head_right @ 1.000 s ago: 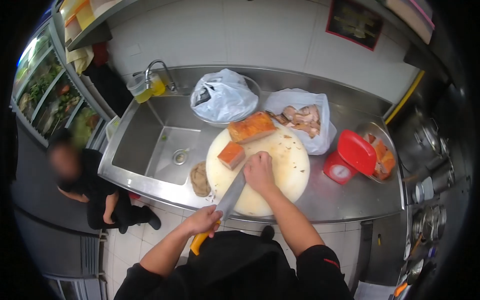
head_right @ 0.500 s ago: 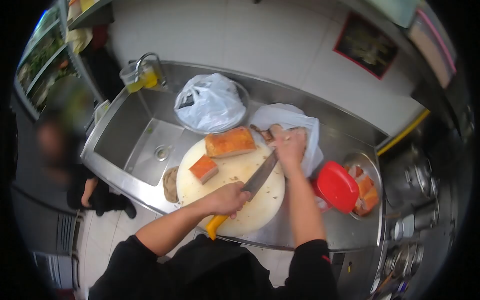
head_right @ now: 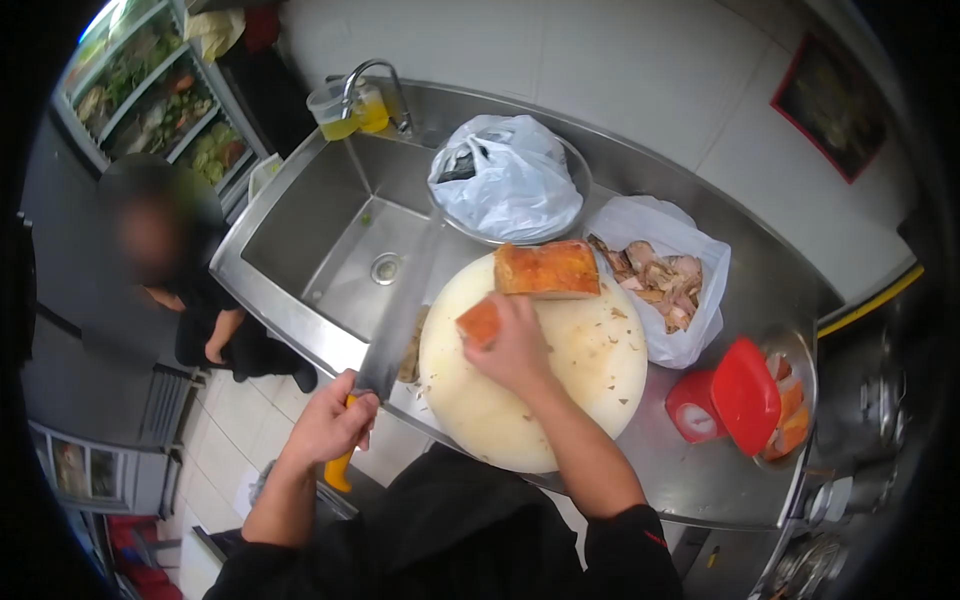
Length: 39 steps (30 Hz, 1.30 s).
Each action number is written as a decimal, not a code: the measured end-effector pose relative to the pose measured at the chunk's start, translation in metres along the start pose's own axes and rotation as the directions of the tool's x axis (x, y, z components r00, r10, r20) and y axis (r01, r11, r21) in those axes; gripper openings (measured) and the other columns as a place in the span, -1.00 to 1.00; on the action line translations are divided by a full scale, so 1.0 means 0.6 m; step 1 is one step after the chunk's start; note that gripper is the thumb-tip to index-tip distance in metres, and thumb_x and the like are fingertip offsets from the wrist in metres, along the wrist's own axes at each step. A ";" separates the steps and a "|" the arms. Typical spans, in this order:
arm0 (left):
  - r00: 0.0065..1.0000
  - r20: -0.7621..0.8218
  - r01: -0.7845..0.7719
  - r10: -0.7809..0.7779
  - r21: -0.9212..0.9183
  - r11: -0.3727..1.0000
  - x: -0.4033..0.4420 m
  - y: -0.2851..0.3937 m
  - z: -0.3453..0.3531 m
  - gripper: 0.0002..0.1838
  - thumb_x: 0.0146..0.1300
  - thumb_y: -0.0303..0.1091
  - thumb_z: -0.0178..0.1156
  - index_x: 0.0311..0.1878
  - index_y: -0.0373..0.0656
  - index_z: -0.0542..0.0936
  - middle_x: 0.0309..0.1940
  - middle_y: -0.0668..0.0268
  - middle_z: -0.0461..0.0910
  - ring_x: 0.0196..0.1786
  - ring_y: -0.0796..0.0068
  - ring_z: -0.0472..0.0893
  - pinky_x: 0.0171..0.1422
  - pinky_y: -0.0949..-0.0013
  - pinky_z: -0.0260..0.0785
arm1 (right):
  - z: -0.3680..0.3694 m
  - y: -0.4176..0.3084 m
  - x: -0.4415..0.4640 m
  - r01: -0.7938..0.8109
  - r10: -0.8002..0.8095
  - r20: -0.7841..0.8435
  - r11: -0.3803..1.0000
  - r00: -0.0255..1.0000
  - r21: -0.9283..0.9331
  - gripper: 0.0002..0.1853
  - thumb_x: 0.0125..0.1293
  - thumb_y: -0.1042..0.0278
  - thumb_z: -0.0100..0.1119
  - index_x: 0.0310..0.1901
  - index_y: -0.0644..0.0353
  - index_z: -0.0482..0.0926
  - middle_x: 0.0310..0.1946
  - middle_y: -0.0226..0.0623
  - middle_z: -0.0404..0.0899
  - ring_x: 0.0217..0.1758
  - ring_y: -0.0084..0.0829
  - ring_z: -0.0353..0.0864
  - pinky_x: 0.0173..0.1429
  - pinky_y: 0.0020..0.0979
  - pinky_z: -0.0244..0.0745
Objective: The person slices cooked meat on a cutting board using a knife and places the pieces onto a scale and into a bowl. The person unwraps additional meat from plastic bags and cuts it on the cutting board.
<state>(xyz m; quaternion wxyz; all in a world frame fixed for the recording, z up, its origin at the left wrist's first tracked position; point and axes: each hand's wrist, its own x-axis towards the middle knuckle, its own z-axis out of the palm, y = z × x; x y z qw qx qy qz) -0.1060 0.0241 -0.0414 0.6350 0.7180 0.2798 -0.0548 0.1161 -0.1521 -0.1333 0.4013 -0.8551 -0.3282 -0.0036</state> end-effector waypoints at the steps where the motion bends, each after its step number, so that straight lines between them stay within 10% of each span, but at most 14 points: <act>1: 1.000 0.027 0.013 -0.016 0.098 0.995 -0.006 -0.014 -0.010 -0.75 0.50 -0.24 0.14 -0.01 -0.25 0.50 -0.57 0.35 0.56 -0.58 0.54 0.59 -0.39 0.39 0.46 | -0.015 0.007 -0.009 -0.066 0.058 0.050 0.983 0.997 0.171 -0.21 0.19 -0.05 0.39 0.35 0.26 0.39 0.11 -0.07 0.56 0.21 -0.11 0.60 0.30 -0.16 0.51; 4: 0.992 0.124 -0.003 -0.019 0.172 0.985 -0.021 -0.031 -0.028 -0.74 0.50 -0.21 0.14 -0.03 -0.24 0.49 -0.57 0.27 0.60 -0.56 0.48 0.65 -0.37 0.34 0.49 | -0.072 0.042 -0.044 -0.552 0.162 0.533 0.109 0.831 0.827 -0.30 0.30 -0.02 0.22 0.38 0.21 0.39 0.21 -0.12 0.56 0.29 -0.22 0.57 0.37 -0.19 0.47; 8: 0.978 0.209 -0.061 -0.002 0.292 0.954 -0.006 -0.061 -0.029 -0.74 0.50 -0.21 0.13 -0.07 -0.25 0.47 -0.57 0.16 0.63 -0.55 0.32 0.69 -0.38 0.25 0.50 | -0.103 0.036 -0.085 -0.443 0.168 0.451 -0.084 0.877 0.893 -0.37 0.37 0.00 0.06 0.38 0.18 0.40 0.26 -0.18 0.56 0.36 -0.24 0.53 0.48 -0.15 0.36; 17: 0.948 0.297 -0.068 -0.117 0.546 0.835 0.014 -0.082 0.000 -0.69 0.43 -0.16 0.17 -0.02 -0.23 0.48 -0.46 -0.06 0.67 -0.29 -0.18 0.69 -0.15 -0.06 0.50 | -0.140 0.057 -0.153 -0.281 0.414 0.208 0.123 0.886 0.952 -0.26 0.22 0.38 0.30 0.45 0.12 0.25 0.29 -0.22 0.43 0.34 -0.21 0.49 0.47 -0.11 0.38; 22: 0.965 0.255 -0.204 0.068 0.559 0.804 0.014 -0.061 0.038 -0.74 0.42 -0.21 0.16 -0.05 -0.20 0.45 -0.39 -0.11 0.67 -0.22 -0.26 0.66 -0.12 -0.15 0.48 | -0.070 0.038 -0.148 -0.038 0.258 -0.250 0.763 0.933 0.646 -0.13 0.06 0.38 0.52 0.38 0.24 0.22 0.24 -0.11 0.38 0.30 -0.18 0.48 0.42 -0.14 0.41; 25: 0.958 0.216 -0.282 0.190 0.577 0.766 0.016 -0.014 0.072 -0.80 0.41 -0.29 0.14 -0.07 -0.20 0.44 -0.38 -0.13 0.65 -0.21 -0.29 0.65 -0.12 -0.14 0.48 | -0.032 0.030 -0.159 -0.079 0.126 -0.166 0.961 0.978 0.264 -0.09 0.00 0.29 0.61 0.33 0.30 0.23 0.21 -0.05 0.38 0.30 -0.12 0.46 0.38 -0.15 0.41; 39: 0.961 0.212 -0.277 0.180 0.782 0.558 0.032 0.031 0.144 -0.86 0.41 -0.37 0.08 -0.04 -0.14 0.40 -0.34 -0.07 0.60 -0.29 -0.20 0.67 -0.20 -0.10 0.53 | -0.059 0.007 -0.121 0.044 -0.038 -0.125 0.998 0.991 0.041 -0.71 0.13 0.52 0.28 -0.09 0.30 0.50 -0.09 0.00 0.45 0.01 0.00 0.50 0.09 -0.15 0.50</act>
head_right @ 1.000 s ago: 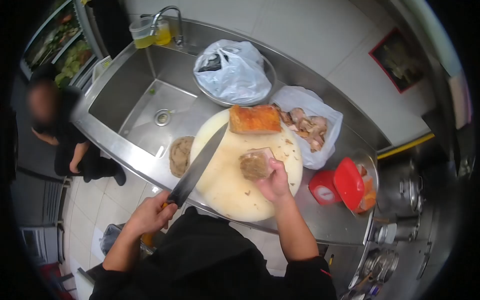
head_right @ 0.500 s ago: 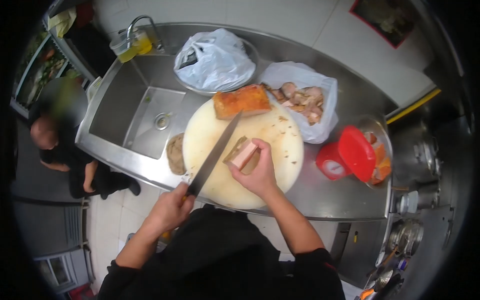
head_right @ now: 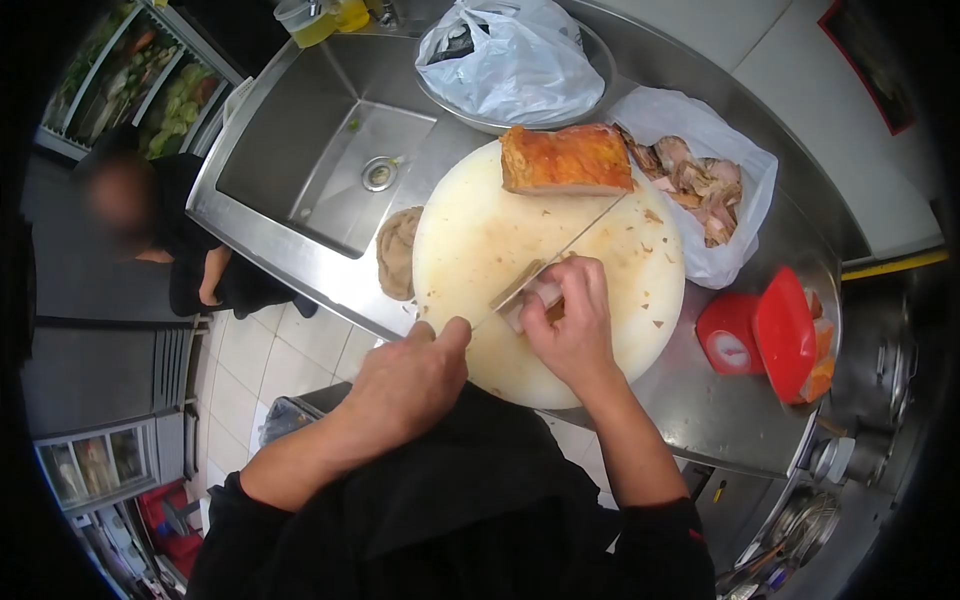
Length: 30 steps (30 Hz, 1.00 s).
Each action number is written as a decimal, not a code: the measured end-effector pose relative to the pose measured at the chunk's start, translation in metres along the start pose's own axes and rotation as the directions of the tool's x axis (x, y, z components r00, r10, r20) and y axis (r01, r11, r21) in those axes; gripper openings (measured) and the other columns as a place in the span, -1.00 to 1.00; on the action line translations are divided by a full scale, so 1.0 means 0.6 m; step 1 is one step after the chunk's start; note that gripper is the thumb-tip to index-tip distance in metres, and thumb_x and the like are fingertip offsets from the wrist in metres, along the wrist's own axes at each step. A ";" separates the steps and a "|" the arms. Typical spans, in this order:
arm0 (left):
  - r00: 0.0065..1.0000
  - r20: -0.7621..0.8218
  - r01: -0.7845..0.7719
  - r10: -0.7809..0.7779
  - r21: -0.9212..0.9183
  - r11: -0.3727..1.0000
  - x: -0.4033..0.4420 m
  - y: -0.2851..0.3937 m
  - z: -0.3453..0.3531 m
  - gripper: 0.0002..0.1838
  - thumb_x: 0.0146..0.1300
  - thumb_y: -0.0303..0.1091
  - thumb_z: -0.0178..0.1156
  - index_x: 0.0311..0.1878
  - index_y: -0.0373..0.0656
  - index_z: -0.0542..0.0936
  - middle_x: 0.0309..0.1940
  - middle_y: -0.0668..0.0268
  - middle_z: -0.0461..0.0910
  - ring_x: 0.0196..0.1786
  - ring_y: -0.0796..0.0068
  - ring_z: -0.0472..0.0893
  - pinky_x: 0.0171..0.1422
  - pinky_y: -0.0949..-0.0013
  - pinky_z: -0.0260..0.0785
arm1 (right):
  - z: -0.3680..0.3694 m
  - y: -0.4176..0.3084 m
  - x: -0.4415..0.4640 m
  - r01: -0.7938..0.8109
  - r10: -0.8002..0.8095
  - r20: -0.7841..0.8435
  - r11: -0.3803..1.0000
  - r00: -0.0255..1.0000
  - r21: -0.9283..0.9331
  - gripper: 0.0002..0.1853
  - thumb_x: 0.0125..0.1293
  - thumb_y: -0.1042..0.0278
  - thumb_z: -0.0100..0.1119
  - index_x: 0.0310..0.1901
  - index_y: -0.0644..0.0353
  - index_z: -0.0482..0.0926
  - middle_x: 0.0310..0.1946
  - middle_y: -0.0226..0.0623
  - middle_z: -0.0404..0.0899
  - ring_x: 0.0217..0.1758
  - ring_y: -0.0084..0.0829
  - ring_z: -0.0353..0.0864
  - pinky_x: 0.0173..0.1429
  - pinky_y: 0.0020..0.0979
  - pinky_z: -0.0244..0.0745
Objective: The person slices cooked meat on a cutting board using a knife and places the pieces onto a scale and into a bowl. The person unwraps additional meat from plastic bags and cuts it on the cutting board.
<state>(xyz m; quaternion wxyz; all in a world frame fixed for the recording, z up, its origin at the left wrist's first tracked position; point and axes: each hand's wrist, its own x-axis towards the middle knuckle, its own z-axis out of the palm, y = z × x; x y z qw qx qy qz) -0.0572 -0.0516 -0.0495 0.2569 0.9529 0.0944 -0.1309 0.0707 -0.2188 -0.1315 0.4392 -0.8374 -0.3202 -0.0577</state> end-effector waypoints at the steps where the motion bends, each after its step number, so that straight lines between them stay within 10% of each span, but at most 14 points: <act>1: 1.000 0.005 0.006 -0.006 0.007 1.000 0.000 0.000 0.001 -0.86 0.41 -0.37 0.08 -0.04 -0.14 0.40 -0.34 -0.08 0.60 -0.29 -0.20 0.67 -0.21 -0.10 0.53 | 0.002 0.002 0.000 -0.003 0.003 -0.007 1.000 1.000 0.000 -0.71 0.12 0.53 0.27 -0.10 0.30 0.50 -0.10 0.00 0.45 0.01 0.00 0.50 0.08 -0.15 0.50; 10: 0.939 0.295 0.142 -0.175 0.132 0.981 -0.104 -0.033 -0.061 -0.78 0.42 -0.33 0.07 0.05 -0.13 0.34 -0.31 -0.10 0.60 -0.23 -0.20 0.68 -0.19 -0.12 0.56 | 0.005 0.000 0.002 -0.001 0.001 -0.032 1.000 0.999 -0.002 -0.69 0.04 0.55 0.31 -0.14 0.27 0.50 -0.10 -0.02 0.48 0.00 -0.02 0.53 0.08 -0.16 0.51; 25: 0.979 0.201 -0.018 0.028 -0.052 0.998 0.005 -0.034 -0.006 -0.74 0.41 -0.32 0.05 0.08 -0.20 0.36 -0.40 -0.07 0.67 -0.31 -0.19 0.69 -0.23 -0.15 0.53 | 0.014 0.000 0.002 0.051 -0.051 -0.069 0.999 0.996 0.006 -0.65 0.01 0.62 0.29 -0.12 0.29 0.46 -0.13 -0.02 0.48 -0.03 -0.02 0.53 0.07 -0.17 0.54; 30: 0.864 0.466 0.161 -0.191 0.104 0.982 -0.086 -0.053 -0.054 -0.72 0.46 -0.27 0.00 0.12 -0.20 0.37 -0.37 -0.09 0.67 -0.29 -0.17 0.70 -0.21 -0.10 0.55 | 0.015 0.007 -0.003 0.058 -0.056 -0.061 0.998 0.997 0.023 -0.66 0.02 0.63 0.28 -0.12 0.29 0.46 -0.13 -0.04 0.47 -0.02 -0.02 0.52 0.09 -0.16 0.53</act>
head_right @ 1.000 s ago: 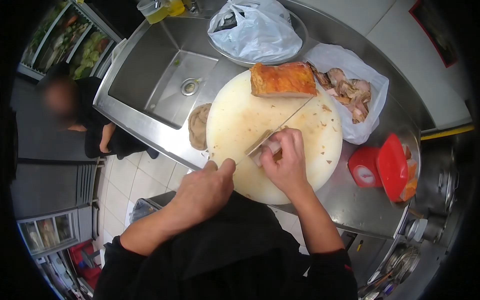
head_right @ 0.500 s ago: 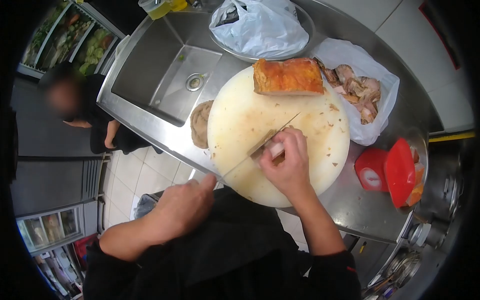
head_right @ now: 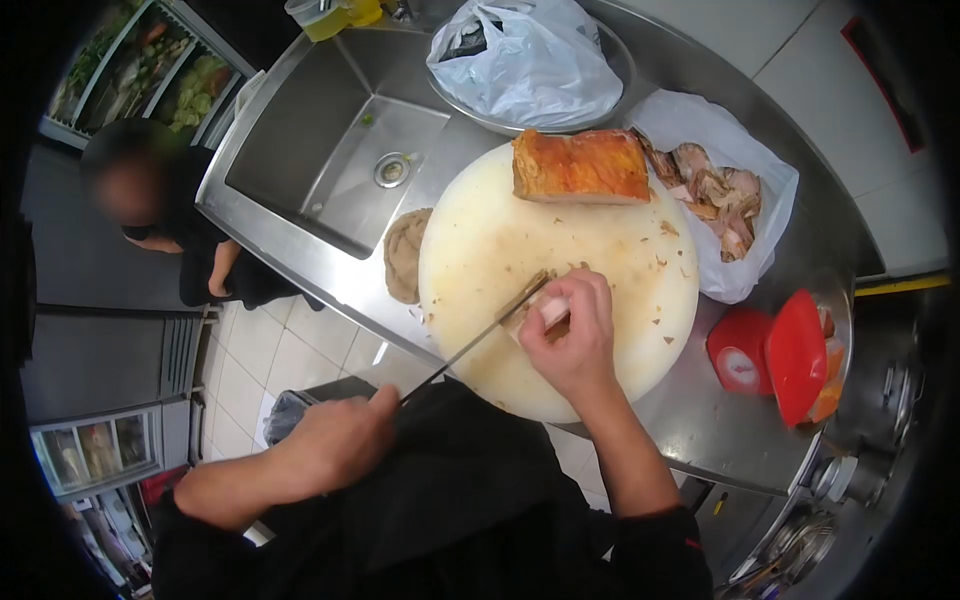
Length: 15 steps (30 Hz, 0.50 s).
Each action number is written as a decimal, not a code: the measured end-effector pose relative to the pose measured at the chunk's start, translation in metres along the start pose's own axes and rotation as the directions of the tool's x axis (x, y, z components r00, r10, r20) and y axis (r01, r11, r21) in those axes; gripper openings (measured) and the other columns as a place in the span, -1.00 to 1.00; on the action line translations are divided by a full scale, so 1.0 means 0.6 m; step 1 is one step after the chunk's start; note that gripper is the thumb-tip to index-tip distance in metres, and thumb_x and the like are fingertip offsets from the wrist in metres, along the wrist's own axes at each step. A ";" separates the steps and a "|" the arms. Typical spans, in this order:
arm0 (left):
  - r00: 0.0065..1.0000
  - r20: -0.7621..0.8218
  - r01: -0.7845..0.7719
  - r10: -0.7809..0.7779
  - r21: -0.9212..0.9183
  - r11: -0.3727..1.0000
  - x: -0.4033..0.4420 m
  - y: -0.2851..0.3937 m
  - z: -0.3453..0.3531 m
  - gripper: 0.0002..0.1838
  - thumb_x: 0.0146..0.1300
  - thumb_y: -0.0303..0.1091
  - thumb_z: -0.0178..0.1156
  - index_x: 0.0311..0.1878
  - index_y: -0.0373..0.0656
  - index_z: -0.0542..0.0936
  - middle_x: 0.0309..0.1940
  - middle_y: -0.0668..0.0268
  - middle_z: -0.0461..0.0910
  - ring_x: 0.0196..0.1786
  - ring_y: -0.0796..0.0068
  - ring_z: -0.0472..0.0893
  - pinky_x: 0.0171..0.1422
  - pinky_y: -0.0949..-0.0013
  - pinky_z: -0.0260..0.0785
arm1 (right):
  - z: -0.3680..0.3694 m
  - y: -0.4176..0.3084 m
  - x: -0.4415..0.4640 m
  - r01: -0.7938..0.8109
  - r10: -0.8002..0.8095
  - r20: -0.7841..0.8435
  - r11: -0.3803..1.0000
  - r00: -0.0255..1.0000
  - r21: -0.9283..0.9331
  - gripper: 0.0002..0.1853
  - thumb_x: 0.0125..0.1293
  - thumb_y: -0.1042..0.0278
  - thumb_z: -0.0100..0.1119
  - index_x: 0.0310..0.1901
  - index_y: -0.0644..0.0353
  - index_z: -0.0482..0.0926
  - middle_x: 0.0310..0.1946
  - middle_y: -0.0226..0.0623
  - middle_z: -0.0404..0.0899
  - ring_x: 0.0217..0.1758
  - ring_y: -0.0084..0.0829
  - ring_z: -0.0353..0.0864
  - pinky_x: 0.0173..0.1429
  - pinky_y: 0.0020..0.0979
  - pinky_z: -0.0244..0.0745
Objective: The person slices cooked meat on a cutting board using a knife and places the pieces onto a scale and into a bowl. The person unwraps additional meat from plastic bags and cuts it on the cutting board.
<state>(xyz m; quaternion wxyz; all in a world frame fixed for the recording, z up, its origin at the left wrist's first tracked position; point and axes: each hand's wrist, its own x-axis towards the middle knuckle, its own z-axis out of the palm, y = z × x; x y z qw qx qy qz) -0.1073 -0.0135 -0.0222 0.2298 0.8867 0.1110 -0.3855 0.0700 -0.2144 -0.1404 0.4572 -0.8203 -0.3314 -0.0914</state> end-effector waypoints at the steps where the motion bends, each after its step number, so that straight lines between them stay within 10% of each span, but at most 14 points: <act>1: 0.996 -0.059 -0.073 0.072 -0.013 0.997 0.025 -0.003 0.016 -0.72 0.47 -0.26 0.00 0.12 -0.21 0.37 -0.36 -0.10 0.67 -0.29 -0.16 0.71 -0.20 -0.07 0.56 | 0.000 -0.003 0.001 -0.008 0.008 0.006 1.000 1.000 0.004 -0.67 0.02 0.63 0.28 -0.13 0.29 0.46 -0.13 -0.05 0.47 -0.02 -0.03 0.52 0.10 -0.17 0.53; 3: 0.957 -0.201 -0.218 0.210 -0.016 0.976 0.114 -0.003 0.046 -0.71 0.48 -0.26 0.00 0.13 -0.21 0.36 -0.35 -0.11 0.68 -0.30 -0.14 0.72 -0.17 -0.03 0.58 | 0.001 0.000 0.008 -0.005 0.005 0.034 1.000 0.999 0.013 -0.62 0.03 0.60 0.31 -0.08 0.30 0.46 -0.11 -0.04 0.47 0.00 -0.02 0.52 0.13 -0.16 0.52; 8: 0.988 0.133 -0.034 0.077 -0.300 0.953 0.169 0.018 -0.075 -0.72 0.49 -0.26 -0.04 0.07 -0.27 0.41 -0.33 -0.10 0.69 -0.29 -0.12 0.71 -0.10 -0.01 0.56 | -0.013 0.003 -0.019 -0.169 0.144 0.129 0.962 0.981 0.212 -0.22 0.00 0.38 0.50 0.27 0.34 0.32 0.03 0.07 0.43 0.13 0.04 0.48 0.28 -0.11 0.44; 11: 0.990 -0.012 -0.140 0.142 -0.253 0.957 0.173 -0.014 -0.090 -0.73 0.49 -0.25 -0.04 0.02 -0.26 0.42 -0.31 -0.15 0.69 -0.28 -0.20 0.69 -0.08 -0.08 0.53 | -0.005 0.010 -0.023 -0.047 0.070 0.191 0.991 0.979 -0.125 0.02 -0.05 0.31 0.57 0.41 0.39 0.16 0.14 0.16 0.38 0.18 0.09 0.45 0.36 -0.10 0.38; 15: 0.951 -0.282 -0.154 0.126 -0.077 0.985 0.135 -0.011 -0.046 -0.77 0.45 -0.27 0.01 -0.02 -0.24 0.39 -0.37 -0.18 0.66 -0.29 -0.28 0.66 -0.11 -0.14 0.51 | -0.050 -0.083 0.067 -0.181 0.375 0.417 0.882 0.828 -0.435 0.04 -0.03 0.19 0.54 0.43 0.42 0.16 0.13 0.15 0.48 0.24 0.13 0.45 0.37 -0.08 0.35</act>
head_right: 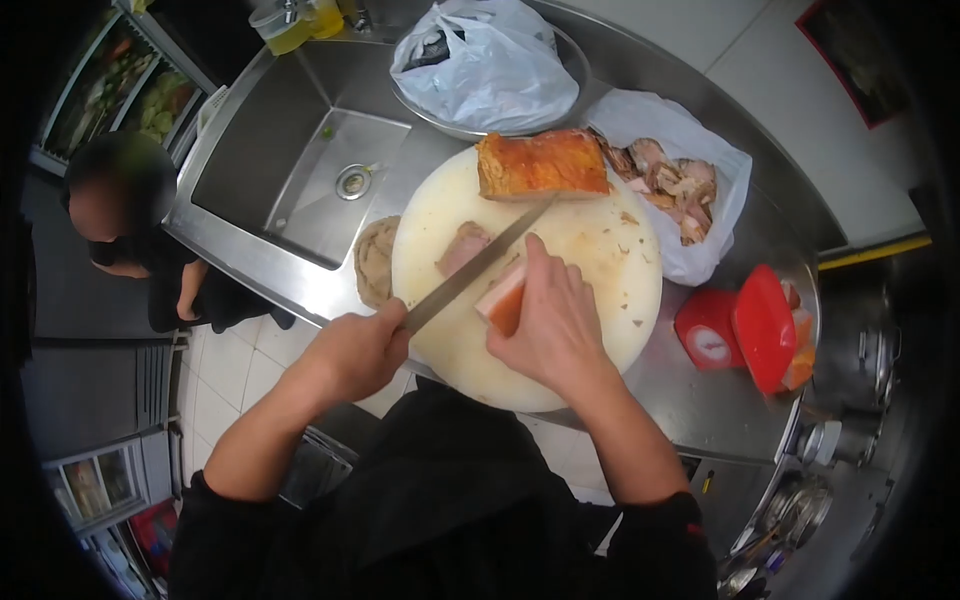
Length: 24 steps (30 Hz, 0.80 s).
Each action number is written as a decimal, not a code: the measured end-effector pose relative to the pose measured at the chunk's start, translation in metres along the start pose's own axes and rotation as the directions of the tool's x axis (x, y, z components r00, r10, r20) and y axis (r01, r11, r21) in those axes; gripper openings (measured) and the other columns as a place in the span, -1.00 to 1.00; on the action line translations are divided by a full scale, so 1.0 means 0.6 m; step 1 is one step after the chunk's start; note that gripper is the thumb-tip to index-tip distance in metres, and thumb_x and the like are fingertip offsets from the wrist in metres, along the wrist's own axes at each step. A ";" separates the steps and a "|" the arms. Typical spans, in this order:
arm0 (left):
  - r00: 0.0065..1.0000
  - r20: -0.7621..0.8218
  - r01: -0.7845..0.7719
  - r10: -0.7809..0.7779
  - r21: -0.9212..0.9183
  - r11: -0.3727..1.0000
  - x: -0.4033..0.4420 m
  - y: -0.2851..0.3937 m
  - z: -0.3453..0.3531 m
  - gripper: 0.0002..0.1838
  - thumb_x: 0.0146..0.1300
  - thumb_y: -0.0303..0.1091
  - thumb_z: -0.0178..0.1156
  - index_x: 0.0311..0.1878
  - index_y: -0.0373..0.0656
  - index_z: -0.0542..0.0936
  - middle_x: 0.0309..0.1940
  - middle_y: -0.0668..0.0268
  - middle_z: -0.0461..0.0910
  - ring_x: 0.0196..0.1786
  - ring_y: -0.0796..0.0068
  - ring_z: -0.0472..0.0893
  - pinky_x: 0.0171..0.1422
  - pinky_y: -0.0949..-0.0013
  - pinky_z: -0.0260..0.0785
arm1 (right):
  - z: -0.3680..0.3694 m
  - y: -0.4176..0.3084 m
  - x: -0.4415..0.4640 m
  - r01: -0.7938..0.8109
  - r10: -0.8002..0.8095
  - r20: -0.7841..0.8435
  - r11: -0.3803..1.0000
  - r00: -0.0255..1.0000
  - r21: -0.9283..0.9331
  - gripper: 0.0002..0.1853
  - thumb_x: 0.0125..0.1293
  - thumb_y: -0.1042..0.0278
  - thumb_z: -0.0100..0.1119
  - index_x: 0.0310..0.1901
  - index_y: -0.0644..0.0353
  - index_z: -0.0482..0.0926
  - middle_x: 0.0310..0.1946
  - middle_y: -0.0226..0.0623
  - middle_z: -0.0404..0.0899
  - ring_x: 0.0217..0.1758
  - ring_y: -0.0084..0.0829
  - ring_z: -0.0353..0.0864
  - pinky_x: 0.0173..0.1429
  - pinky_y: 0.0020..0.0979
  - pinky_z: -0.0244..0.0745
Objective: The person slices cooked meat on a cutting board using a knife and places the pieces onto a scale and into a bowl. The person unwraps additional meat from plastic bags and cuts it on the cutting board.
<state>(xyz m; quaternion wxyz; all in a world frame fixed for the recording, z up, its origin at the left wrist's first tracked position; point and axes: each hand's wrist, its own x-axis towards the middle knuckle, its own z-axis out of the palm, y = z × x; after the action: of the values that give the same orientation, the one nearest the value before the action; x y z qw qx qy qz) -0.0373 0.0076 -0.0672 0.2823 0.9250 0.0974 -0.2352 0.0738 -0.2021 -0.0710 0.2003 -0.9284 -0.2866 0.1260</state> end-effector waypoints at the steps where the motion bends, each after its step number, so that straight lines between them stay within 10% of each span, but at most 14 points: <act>1: 0.999 -0.032 -0.001 0.000 -0.018 1.000 -0.013 0.007 0.008 -0.79 0.44 -0.29 0.03 -0.02 -0.23 0.38 -0.39 -0.17 0.66 -0.28 -0.29 0.66 -0.13 -0.14 0.50 | 0.001 0.001 0.005 -0.010 0.015 0.061 0.995 0.998 -0.095 0.07 -0.02 0.07 0.55 0.43 0.43 0.17 0.11 0.11 0.52 0.28 0.10 0.45 0.38 -0.07 0.34; 13: 0.986 -0.153 -0.059 0.071 0.084 0.995 -0.052 0.044 0.004 -0.82 0.40 -0.35 0.07 -0.03 -0.20 0.38 -0.43 -0.05 0.68 -0.28 -0.17 0.71 -0.19 -0.11 0.55 | 0.047 0.061 -0.006 0.182 -0.063 -0.349 0.930 0.935 0.321 -0.70 0.28 0.38 0.36 -0.03 0.28 0.54 0.01 -0.10 0.54 0.00 -0.12 0.60 0.06 -0.23 0.54; 24: 1.000 0.022 0.000 -0.006 0.249 0.968 -0.064 0.059 -0.043 -0.82 0.36 -0.36 0.06 -0.05 -0.20 0.41 -0.49 -0.02 0.67 -0.34 -0.13 0.71 -0.22 -0.10 0.56 | 0.088 0.059 0.023 0.181 -0.034 -0.391 0.921 0.920 0.344 -0.72 0.11 0.49 0.32 -0.12 0.27 0.53 -0.13 -0.13 0.49 -0.08 -0.09 0.57 0.01 -0.19 0.52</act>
<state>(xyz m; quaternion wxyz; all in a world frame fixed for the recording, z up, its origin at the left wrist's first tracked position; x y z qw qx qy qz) -0.0497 -0.0087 -0.0128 0.1646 0.9502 0.0654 -0.2564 0.0835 -0.2048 -0.1351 0.4312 -0.8624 -0.2648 -0.0144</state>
